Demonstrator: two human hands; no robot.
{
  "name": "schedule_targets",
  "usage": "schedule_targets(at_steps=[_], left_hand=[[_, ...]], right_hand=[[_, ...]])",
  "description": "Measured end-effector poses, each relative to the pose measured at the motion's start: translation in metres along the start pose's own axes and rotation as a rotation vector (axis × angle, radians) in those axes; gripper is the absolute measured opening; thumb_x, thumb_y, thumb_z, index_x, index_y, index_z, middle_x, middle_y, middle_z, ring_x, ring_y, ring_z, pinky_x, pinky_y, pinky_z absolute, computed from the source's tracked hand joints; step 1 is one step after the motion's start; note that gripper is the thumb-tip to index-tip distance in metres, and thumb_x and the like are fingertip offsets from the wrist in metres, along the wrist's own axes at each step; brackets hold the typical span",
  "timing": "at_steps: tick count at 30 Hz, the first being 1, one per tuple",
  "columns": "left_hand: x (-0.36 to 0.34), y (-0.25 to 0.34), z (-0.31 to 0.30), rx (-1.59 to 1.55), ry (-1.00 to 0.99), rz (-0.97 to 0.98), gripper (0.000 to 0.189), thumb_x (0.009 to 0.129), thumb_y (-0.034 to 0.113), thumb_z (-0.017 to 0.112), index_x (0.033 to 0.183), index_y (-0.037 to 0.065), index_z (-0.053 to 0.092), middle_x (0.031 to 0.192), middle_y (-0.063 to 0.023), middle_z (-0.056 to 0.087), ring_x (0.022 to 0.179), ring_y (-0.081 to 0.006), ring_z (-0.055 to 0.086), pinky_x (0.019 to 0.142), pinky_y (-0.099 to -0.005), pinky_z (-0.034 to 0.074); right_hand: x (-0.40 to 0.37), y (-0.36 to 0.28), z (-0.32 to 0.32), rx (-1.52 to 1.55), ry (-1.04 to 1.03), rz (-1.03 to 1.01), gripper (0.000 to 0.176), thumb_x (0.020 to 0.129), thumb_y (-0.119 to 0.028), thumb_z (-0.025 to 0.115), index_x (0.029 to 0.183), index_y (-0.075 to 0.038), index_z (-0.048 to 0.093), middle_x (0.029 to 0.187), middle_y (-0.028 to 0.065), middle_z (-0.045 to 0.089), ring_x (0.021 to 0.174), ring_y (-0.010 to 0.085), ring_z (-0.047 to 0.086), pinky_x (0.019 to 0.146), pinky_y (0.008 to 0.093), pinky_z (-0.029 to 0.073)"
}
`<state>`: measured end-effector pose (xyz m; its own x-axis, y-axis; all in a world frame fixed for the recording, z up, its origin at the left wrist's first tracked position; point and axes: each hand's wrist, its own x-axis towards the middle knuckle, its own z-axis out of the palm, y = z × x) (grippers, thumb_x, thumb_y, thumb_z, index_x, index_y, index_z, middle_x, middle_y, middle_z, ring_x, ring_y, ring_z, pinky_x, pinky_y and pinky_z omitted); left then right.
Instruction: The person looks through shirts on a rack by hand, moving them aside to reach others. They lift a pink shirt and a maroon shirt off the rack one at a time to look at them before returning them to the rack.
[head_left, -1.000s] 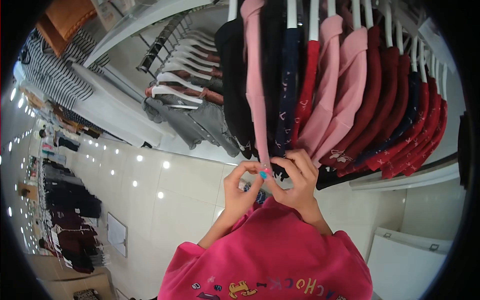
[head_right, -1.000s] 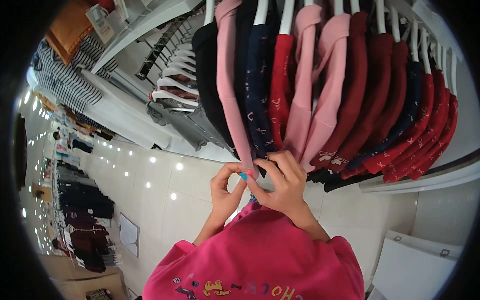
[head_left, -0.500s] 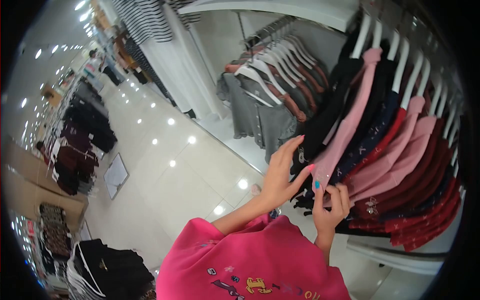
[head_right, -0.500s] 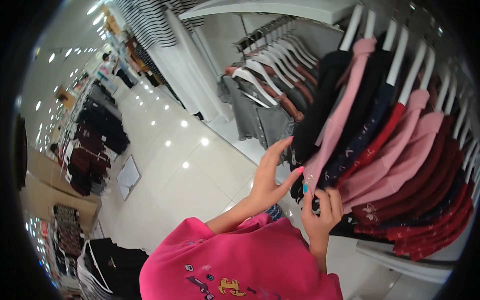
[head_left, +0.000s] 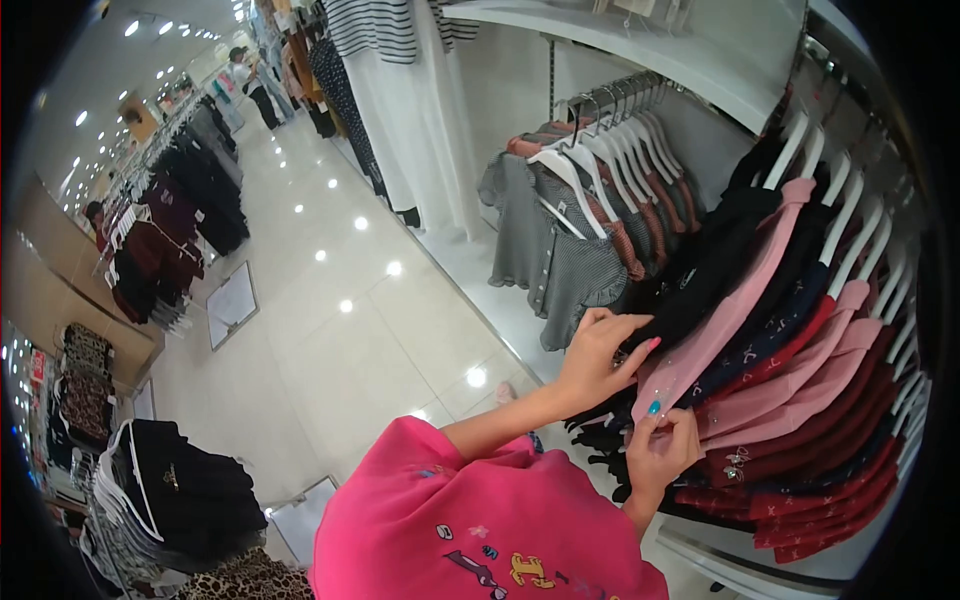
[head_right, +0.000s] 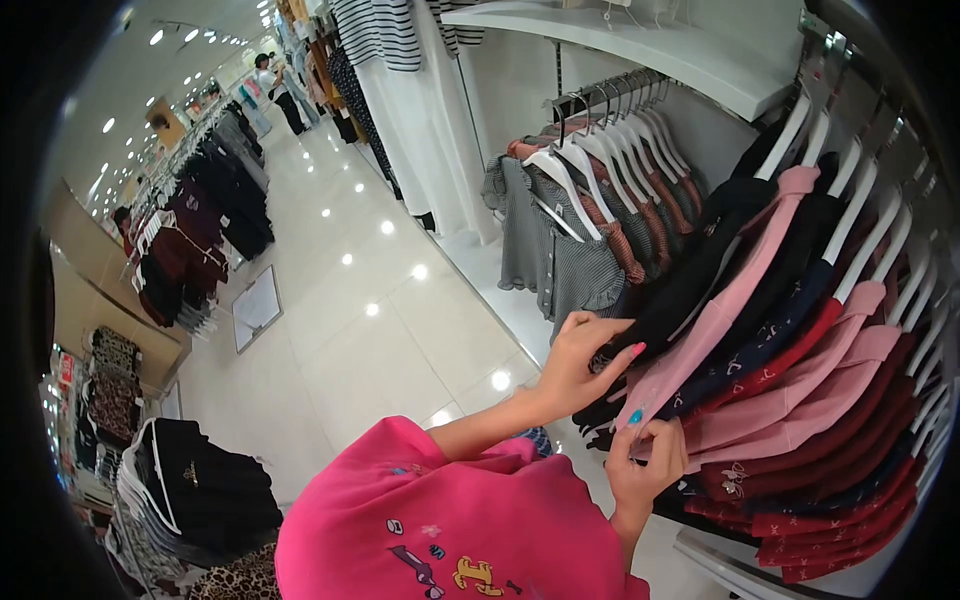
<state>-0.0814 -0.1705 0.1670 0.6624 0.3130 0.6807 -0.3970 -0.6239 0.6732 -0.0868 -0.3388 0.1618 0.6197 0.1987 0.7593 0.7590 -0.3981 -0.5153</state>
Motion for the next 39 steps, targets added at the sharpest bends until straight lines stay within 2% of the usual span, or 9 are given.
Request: schedule_targets(at_steps=[1, 6, 10, 13, 17, 20, 27, 36, 39], left_hand=[[-0.004, -0.004, 0.002, 0.002, 0.033, 0.005, 0.023, 0.088, 0.013, 0.075, 0.108, 0.001, 0.071, 0.096, -0.0124, 0.072, 0.081, -0.0276, 0.064, 0.090, -0.0391, 0.043], [-0.018, -0.008, -0.011, 0.032, 0.007, -0.091, 0.018, 0.085, 0.012, 0.077, 0.100, 0.003, 0.073, 0.085, -0.0087, 0.072, 0.080, -0.0252, 0.065, 0.087, -0.0381, 0.044], [-0.022, -0.003, -0.023, 0.019, -0.023, -0.156, 0.013, 0.083, 0.005, 0.079, 0.095, 0.001, 0.075, 0.082, -0.0087, 0.072, 0.083, -0.0203, 0.064, 0.080, -0.0330, 0.047], [-0.030, -0.002, -0.028, -0.134, -0.068, -0.306, 0.017, 0.087, 0.008, 0.078, 0.101, -0.001, 0.073, 0.085, -0.0072, 0.073, 0.083, -0.0179, 0.064, 0.082, -0.0317, 0.047], [-0.034, -0.002, -0.031, -0.508, -0.143, -0.555, 0.015, 0.094, 0.007, 0.073, 0.105, -0.002, 0.072, 0.092, -0.0012, 0.072, 0.090, -0.0044, 0.061, 0.084, -0.0226, 0.047], [-0.034, 0.002, -0.034, -0.734, -0.173, -0.735, 0.018, 0.096, 0.007, 0.071, 0.111, -0.003, 0.070, 0.095, -0.0012, 0.072, 0.090, -0.0045, 0.061, 0.084, -0.0219, 0.047], [-0.040, -0.008, -0.036, -0.819, -0.203, -0.831, 0.022, 0.105, 0.015, 0.060, 0.119, 0.000, 0.067, 0.106, 0.0005, 0.070, 0.096, -0.0028, 0.060, 0.086, -0.0210, 0.046], [-0.041, -0.004, -0.029, -0.857, -0.295, -0.857, 0.025, 0.109, 0.024, 0.052, 0.116, 0.003, 0.064, 0.100, 0.0036, 0.065, 0.094, -0.0026, 0.057, 0.086, -0.0188, 0.043], [-0.036, 0.006, -0.026, -0.793, -0.334, -0.806, 0.017, 0.107, 0.018, 0.057, 0.114, 0.004, 0.063, 0.098, 0.0037, 0.062, 0.094, -0.0037, 0.056, 0.086, -0.0207, 0.043]], right_hand=[[0.001, 0.000, 0.001, 0.018, -0.002, -0.009, 0.018, 0.078, 0.003, 0.066, 0.080, -0.003, 0.050, 0.070, 0.0102, 0.049, 0.059, 0.0312, 0.050, 0.055, 0.0398, 0.040], [0.003, -0.001, 0.012, 0.084, 0.134, -0.071, 0.023, 0.075, 0.008, 0.067, 0.094, -0.004, 0.061, 0.080, 0.0091, 0.061, 0.063, 0.0287, 0.058, 0.057, 0.0373, 0.046], [0.010, -0.001, 0.005, 0.031, -0.049, -0.095, 0.038, 0.076, 0.006, 0.063, 0.112, -0.004, 0.070, 0.083, 0.0083, 0.064, 0.062, 0.0244, 0.057, 0.055, 0.0359, 0.046], [0.008, 0.000, 0.008, 0.049, -0.050, -0.059, 0.038, 0.075, 0.006, 0.063, 0.111, -0.005, 0.072, 0.081, 0.0079, 0.063, 0.061, 0.0229, 0.057, 0.054, 0.0343, 0.045], [0.008, -0.001, 0.009, 0.060, -0.039, -0.048, 0.040, 0.074, 0.006, 0.063, 0.111, -0.005, 0.072, 0.079, 0.0077, 0.062, 0.059, 0.0226, 0.056, 0.054, 0.0337, 0.045], [0.008, -0.002, 0.008, 0.082, -0.029, -0.034, 0.040, 0.073, 0.006, 0.063, 0.110, -0.005, 0.071, 0.078, 0.0080, 0.061, 0.058, 0.0224, 0.055, 0.053, 0.0331, 0.045], [0.006, 0.002, 0.007, 0.026, -0.003, 0.033, 0.036, 0.072, 0.006, 0.064, 0.104, -0.007, 0.074, 0.076, 0.0082, 0.058, 0.062, 0.0229, 0.056, 0.054, 0.0338, 0.045], [0.023, -0.004, 0.008, -0.012, -0.020, 0.044, 0.021, 0.074, -0.003, 0.072, 0.095, -0.005, 0.072, 0.074, 0.0078, 0.052, 0.068, 0.0272, 0.056, 0.058, 0.0385, 0.046], [0.016, 0.000, 0.016, -0.008, 0.010, 0.003, 0.017, 0.075, -0.005, 0.074, 0.092, -0.003, 0.070, 0.075, 0.0085, 0.053, 0.067, 0.0274, 0.056, 0.057, 0.0378, 0.045]])
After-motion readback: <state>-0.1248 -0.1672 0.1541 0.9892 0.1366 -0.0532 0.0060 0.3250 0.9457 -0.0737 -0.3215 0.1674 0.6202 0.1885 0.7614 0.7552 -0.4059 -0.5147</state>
